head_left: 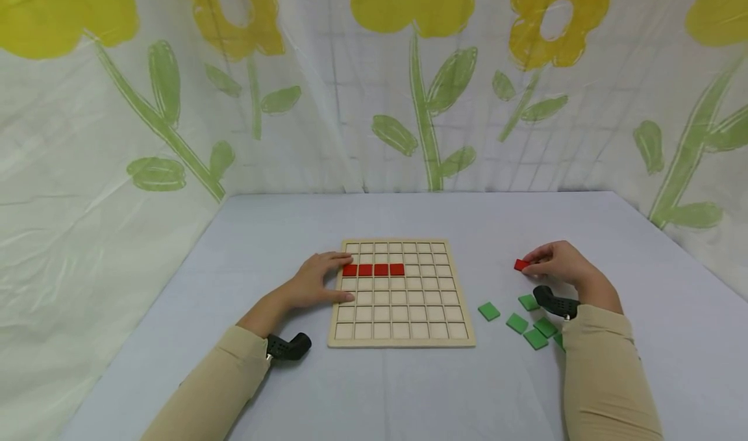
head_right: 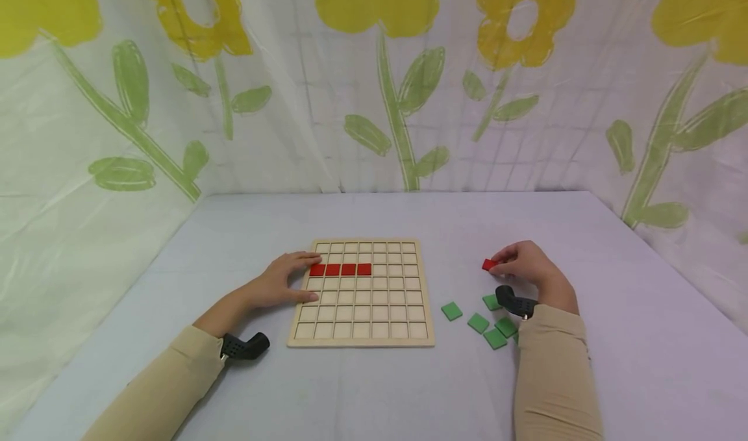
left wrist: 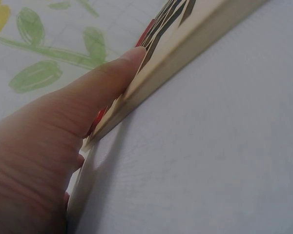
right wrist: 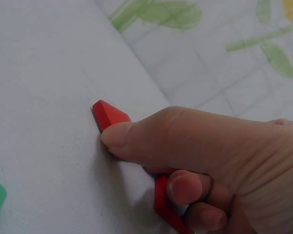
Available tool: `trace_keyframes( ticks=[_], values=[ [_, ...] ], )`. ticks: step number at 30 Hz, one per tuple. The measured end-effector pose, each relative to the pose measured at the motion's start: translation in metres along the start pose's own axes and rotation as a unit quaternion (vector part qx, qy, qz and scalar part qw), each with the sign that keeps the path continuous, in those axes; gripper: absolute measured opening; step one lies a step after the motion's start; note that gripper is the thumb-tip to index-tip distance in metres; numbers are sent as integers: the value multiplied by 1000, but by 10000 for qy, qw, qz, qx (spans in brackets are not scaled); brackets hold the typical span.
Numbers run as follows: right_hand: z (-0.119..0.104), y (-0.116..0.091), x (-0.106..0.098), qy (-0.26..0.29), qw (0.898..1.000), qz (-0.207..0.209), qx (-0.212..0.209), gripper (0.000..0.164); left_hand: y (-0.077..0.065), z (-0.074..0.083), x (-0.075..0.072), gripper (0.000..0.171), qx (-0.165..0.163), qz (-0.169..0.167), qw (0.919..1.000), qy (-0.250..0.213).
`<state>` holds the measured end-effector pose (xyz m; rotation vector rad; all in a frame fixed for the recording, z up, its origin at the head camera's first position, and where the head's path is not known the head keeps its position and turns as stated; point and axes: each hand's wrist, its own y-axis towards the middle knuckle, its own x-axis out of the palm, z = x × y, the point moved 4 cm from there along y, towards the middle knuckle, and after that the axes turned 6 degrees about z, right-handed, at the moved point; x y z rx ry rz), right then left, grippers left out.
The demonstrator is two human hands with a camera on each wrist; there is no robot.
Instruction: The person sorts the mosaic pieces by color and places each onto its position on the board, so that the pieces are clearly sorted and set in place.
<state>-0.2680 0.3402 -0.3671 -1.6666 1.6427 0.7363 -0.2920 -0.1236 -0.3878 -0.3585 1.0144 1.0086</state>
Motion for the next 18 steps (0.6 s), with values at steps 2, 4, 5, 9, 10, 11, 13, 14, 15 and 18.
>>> trace_keyframes(
  ticks=[2,4,5,9,10,11,13,14,15,18],
  values=[
    [0,0,0,14,10000,9,45,43,0,0,0,77,-3,-7,10000,5],
    [0,-1,0,49,10000,11,76,45,0,1,0,77,-4,-5,10000,4],
    [0,-1,0,64,9999,21,74,45,0,1,-1,77,-4,-4,10000,6],
    [0,-2,-1,194,9997,65,92,47,-1,2,-1,77,1,2,10000,23],
    [1,-2,-1,236,9996,85,108,47,-1,3,-1,77,7,3,10000,32],
    [1,-2,-1,262,9995,90,115,48,-1,3,-1,77,11,2,10000,32],
    [2,-2,-1,312,9994,98,136,48,-1,3,-1,77,18,1,10000,44],
    [2,-2,-1,325,9993,102,141,49,-1,3,-1,77,27,2,10000,57],
    [2,-2,-1,330,9993,99,120,49,-1,2,-1,77,30,4,10000,57],
    [0,-1,-1,350,9993,92,67,49,-1,2,-2,77,31,4,10000,57]
  ],
)
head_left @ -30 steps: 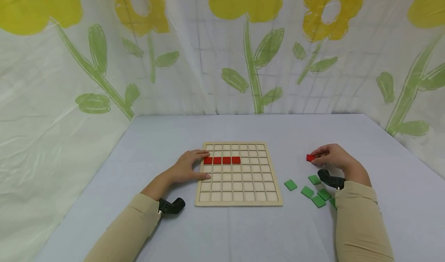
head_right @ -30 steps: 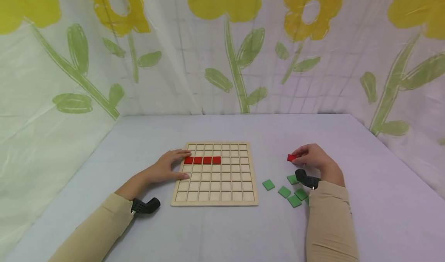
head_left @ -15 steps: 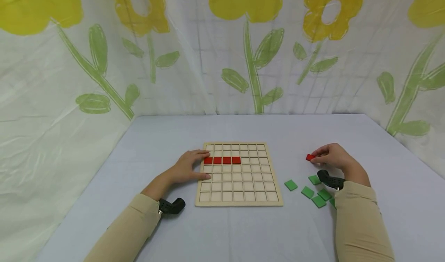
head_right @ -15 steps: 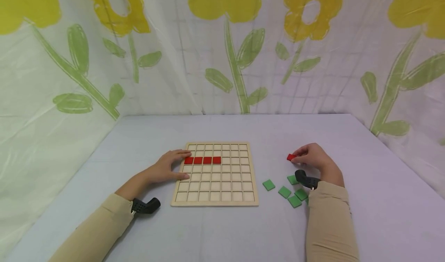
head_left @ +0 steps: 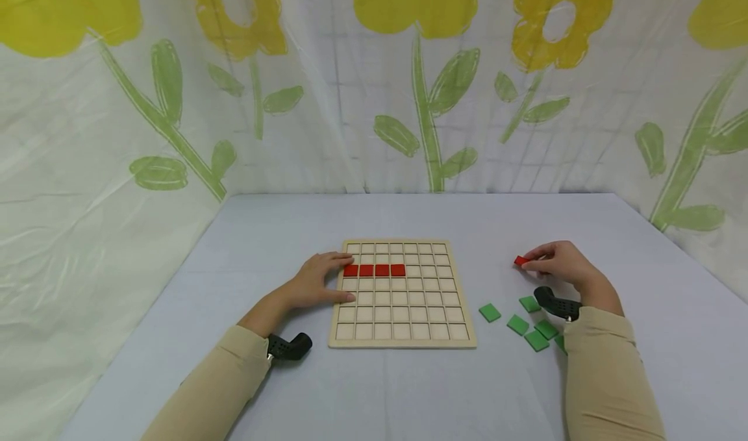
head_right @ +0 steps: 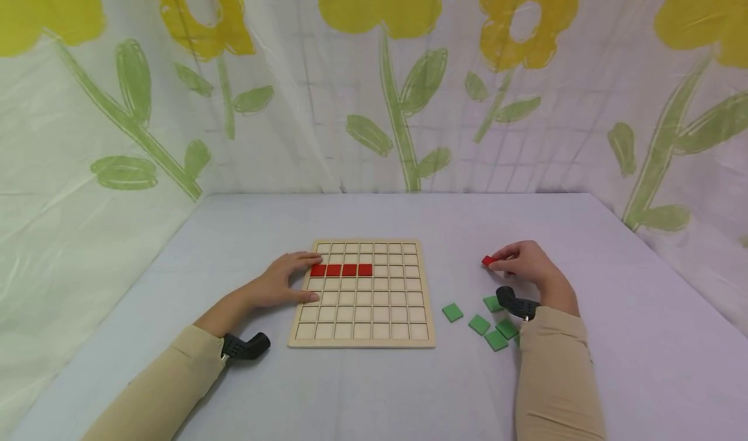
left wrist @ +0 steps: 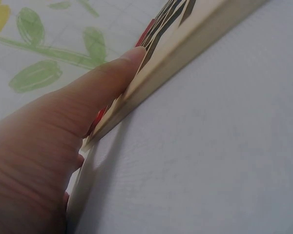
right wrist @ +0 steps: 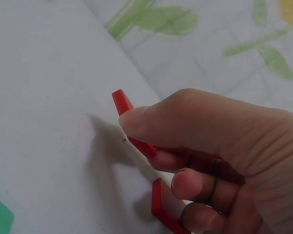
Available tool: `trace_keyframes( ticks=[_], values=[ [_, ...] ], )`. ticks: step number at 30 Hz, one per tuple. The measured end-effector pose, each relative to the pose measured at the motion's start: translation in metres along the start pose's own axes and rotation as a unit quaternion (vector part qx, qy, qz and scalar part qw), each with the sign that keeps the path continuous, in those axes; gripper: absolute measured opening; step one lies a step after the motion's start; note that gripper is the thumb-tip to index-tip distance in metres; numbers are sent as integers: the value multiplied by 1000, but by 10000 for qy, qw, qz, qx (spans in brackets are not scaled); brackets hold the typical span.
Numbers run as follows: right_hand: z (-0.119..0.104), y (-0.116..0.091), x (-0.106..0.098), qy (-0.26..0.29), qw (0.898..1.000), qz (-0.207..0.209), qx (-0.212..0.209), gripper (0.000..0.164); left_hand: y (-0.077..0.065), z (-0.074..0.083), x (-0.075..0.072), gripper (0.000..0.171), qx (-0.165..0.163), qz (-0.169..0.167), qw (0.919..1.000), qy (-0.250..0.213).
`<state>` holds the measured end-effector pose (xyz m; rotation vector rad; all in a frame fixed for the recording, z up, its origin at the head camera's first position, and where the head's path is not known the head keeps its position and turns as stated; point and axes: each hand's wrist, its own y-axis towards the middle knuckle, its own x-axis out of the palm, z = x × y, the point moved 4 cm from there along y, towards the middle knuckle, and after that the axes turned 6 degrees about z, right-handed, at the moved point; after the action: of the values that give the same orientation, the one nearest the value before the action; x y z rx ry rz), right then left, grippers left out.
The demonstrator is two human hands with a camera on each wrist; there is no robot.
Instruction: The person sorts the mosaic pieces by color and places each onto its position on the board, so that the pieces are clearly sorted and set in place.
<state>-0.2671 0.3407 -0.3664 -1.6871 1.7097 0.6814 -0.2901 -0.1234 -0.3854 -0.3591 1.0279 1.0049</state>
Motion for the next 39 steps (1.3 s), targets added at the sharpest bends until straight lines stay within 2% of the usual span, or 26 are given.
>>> trace_keyframes(
  ticks=[15,25,33,39],
  values=[
    [-16,3,0,-213,9998,8,-40,47,1,-1,1,76,-6,12,10000,6],
    [-46,3,4,-452,9981,75,-412,40,1,0,1,76,-44,8,10000,-20],
    [-58,5,12,-626,9956,18,-691,33,0,-1,1,76,-6,35,10000,-11],
    [-67,9,21,-544,9955,-11,-780,33,0,-1,1,76,7,40,10000,-30]
  ],
)
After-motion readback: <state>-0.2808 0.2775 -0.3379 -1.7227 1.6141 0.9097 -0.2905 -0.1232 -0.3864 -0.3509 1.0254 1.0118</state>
